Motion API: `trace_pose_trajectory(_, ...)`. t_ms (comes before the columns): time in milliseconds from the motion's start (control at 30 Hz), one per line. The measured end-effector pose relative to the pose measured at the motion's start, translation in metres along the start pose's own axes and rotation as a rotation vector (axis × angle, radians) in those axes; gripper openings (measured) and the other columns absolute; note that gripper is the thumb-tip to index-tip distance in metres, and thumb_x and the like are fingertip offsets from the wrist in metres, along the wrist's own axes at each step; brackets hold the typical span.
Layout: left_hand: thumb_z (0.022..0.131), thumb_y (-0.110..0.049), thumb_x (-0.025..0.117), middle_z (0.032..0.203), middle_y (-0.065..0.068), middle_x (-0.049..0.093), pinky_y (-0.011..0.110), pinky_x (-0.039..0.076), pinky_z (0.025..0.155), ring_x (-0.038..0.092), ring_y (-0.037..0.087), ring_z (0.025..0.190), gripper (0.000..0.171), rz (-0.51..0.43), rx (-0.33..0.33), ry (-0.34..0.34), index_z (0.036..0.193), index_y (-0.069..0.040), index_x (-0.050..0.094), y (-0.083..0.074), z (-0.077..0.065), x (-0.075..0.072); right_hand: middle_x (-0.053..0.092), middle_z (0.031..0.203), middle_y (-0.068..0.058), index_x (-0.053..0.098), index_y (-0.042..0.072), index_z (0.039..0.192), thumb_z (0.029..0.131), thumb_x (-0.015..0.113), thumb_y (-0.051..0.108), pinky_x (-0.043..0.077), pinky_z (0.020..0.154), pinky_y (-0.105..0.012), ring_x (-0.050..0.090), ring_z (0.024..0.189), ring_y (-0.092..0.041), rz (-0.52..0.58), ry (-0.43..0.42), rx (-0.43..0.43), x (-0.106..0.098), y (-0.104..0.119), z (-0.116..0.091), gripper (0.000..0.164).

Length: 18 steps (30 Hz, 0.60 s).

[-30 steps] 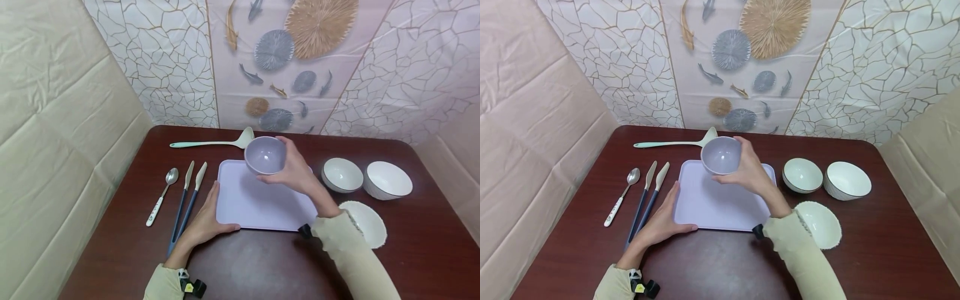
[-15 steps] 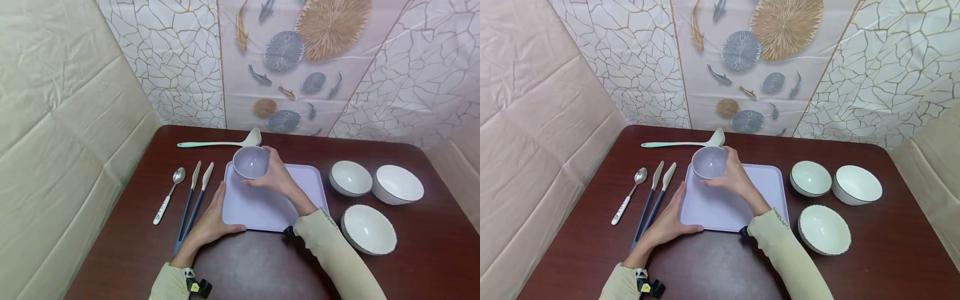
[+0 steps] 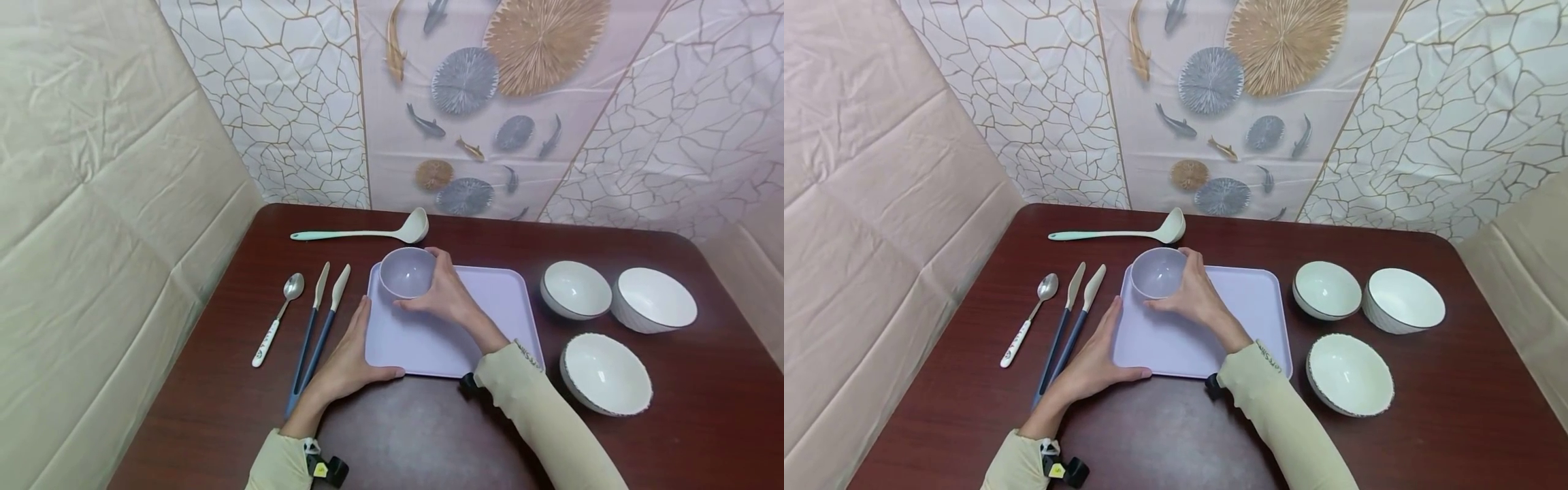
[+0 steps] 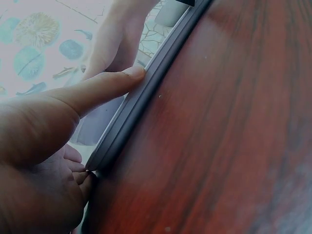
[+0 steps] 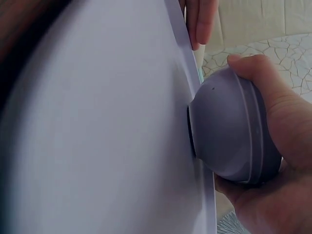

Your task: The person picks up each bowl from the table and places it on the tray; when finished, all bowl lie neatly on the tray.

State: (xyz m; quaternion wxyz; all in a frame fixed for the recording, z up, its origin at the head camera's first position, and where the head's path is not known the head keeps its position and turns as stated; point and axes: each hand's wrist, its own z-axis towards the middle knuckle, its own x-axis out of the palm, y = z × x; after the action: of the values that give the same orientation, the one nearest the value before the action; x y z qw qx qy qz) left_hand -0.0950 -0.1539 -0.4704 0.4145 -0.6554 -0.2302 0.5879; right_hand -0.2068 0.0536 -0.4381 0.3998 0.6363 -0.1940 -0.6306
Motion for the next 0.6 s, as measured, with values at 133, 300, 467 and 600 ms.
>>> trace_pose_trajectory(133, 0.067, -0.046, 0.089, 0.163, 0.011, 0.001, 0.047, 0.025, 0.11, 0.013, 0.023, 0.145, 0.133, 0.009, 0.0, 0.0, 0.157, -0.007, 0.0, -0.0014, -0.0001, 0.0, 0.039, 0.136, -0.016, 0.025, 0.001, 0.146, 0.054, 0.095, 0.046, 0.041, 0.096, -0.043, 0.05, 0.114, -0.027, 0.007, -0.003, -0.007, 0.0007, -0.0017, -0.0004, 0.124)
trace_pose_trajectory(300, 0.068, -0.045, 0.089, 0.163, 0.009, 0.0, 0.047, 0.025, 0.11, 0.012, 0.022, 0.146, 0.132, 0.007, -0.012, 0.003, 0.158, -0.008, -0.001, -0.0019, -0.0001, 0.0003, 0.039, 0.136, -0.016, 0.024, 0.003, 0.146, 0.054, 0.095, 0.044, 0.04, 0.097, -0.042, 0.05, 0.115, -0.028, 0.013, 0.006, -0.004, 0.0013, -0.0023, -0.0008, 0.123)
trace_pose_trajectory(467, 0.068, -0.044, 0.089, 0.163, 0.009, 0.0, 0.047, 0.026, 0.11, 0.013, 0.023, 0.145, 0.132, 0.007, -0.013, 0.002, 0.158, -0.008, -0.001, -0.002, 0.0001, 0.0006, 0.038, 0.137, -0.016, 0.023, 0.003, 0.146, 0.054, 0.095, 0.044, 0.041, 0.097, -0.042, 0.049, 0.116, -0.028, 0.016, 0.012, 0.0, 0.0013, -0.0019, -0.0012, 0.124)
trace_pose_trajectory(600, 0.068, -0.045, 0.089, 0.163, 0.01, 0.0, 0.047, 0.026, 0.11, 0.013, 0.022, 0.145, 0.132, 0.01, -0.012, 0.004, 0.157, -0.008, -0.001, -0.0019, -0.0002, 0.0006, 0.037, 0.138, -0.017, 0.022, 0.002, 0.147, 0.054, 0.095, 0.044, 0.041, 0.097, -0.042, 0.049, 0.116, -0.028, 0.022, 0.014, -0.004, 0.0021, -0.0024, -0.0019, 0.125)
